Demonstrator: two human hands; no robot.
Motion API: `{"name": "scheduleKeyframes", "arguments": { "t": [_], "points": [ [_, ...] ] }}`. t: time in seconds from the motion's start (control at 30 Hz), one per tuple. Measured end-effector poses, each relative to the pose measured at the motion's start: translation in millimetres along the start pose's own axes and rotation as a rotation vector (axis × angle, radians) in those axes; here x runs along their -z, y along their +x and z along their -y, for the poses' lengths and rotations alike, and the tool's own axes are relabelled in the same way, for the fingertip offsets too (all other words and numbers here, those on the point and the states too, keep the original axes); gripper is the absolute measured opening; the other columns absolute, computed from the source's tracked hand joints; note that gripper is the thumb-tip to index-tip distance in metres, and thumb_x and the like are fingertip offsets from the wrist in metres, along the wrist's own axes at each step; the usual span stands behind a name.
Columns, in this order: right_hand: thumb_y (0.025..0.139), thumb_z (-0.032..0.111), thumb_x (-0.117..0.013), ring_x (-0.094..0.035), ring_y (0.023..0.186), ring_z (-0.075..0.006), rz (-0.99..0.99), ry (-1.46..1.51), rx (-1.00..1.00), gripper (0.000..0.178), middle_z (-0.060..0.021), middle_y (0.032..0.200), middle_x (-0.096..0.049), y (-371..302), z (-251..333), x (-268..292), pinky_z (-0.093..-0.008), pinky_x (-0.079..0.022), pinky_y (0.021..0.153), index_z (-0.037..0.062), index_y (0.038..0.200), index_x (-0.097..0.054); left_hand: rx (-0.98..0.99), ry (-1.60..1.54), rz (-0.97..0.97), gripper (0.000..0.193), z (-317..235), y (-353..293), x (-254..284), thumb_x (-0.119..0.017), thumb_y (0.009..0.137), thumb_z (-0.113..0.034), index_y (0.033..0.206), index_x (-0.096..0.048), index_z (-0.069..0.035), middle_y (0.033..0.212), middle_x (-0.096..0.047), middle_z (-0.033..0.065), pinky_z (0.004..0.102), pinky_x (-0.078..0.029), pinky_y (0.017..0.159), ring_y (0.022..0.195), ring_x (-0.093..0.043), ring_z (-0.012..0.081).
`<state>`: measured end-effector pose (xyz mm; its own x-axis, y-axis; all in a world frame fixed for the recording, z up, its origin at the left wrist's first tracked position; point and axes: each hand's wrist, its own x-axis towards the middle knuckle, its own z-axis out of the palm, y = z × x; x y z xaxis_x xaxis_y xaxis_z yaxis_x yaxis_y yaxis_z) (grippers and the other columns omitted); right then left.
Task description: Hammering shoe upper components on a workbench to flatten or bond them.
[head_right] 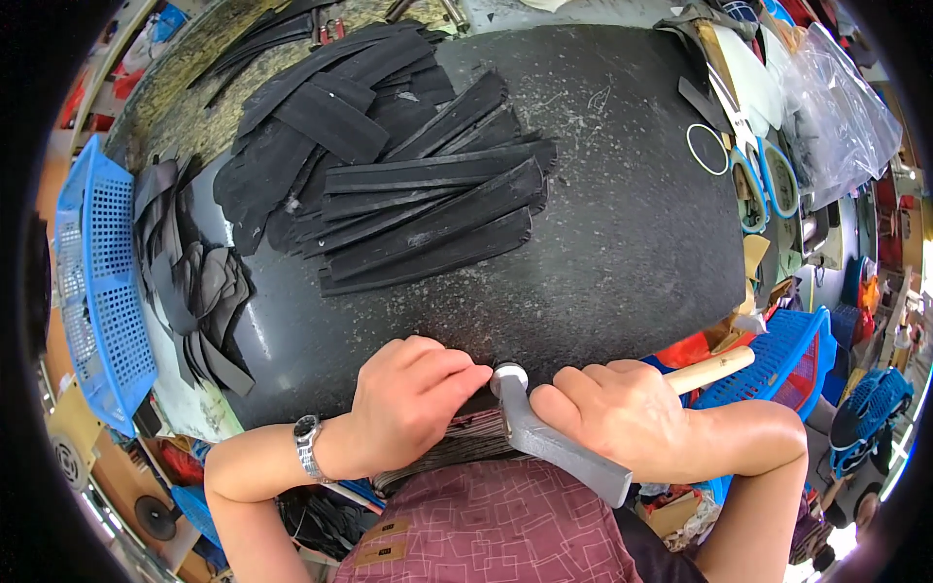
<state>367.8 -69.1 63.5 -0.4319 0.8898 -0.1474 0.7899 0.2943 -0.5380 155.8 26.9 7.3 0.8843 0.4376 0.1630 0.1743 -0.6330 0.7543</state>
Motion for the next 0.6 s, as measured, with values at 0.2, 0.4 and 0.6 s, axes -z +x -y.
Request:
{"name": "scheduleKeyframes", "arguments": {
  "t": [0.2, 0.4, 0.6],
  "points": [
    [0.067, 0.018, -0.06, -0.053, 0.05, -0.0163, -0.058, -0.115, 0.032, 0.022, -0.0026, 0.064, -0.042, 16, -8, 22, -0.0311, -0.044, 0.043, 0.0062, 0.082, -0.05, -0.323, 0.397, 0.077, 0.029, -1, -4, 1, -0.061, 0.067, -0.009, 0.093, -0.064, 0.003, 0.089, -0.058, 0.0098, 0.0279, -0.044, 0.058, 0.076, -0.055, 0.0205],
    [0.063, 0.02, -0.061, -0.049, 0.047, -0.0134, 0.024, -0.177, 0.093, 0.022, -0.0005, 0.061, -0.039, 27, -6, 18, -0.0278, -0.038, 0.039, 0.0076, 0.075, -0.047, -0.47, 0.61, 0.174, 0.031, -3, -2, 3, -0.056, 0.072, -0.016, 0.092, -0.064, 0.007, 0.087, -0.058, 0.0118, 0.0268, -0.042, 0.062, 0.08, -0.054, 0.023],
    [0.063, 0.02, -0.062, -0.046, 0.045, -0.0129, -0.081, -0.258, 0.023, 0.021, -0.0004, 0.059, -0.037, 14, 3, -1, -0.0276, -0.037, 0.038, 0.0072, 0.074, -0.049, -0.017, 0.258, 0.4, 0.036, -8, 5, 35, -0.064, 0.07, -0.013, 0.103, -0.061, 0.0, 0.089, -0.056, 0.0077, 0.0309, -0.044, 0.061, 0.076, -0.054, 0.0209]
  ]
}}
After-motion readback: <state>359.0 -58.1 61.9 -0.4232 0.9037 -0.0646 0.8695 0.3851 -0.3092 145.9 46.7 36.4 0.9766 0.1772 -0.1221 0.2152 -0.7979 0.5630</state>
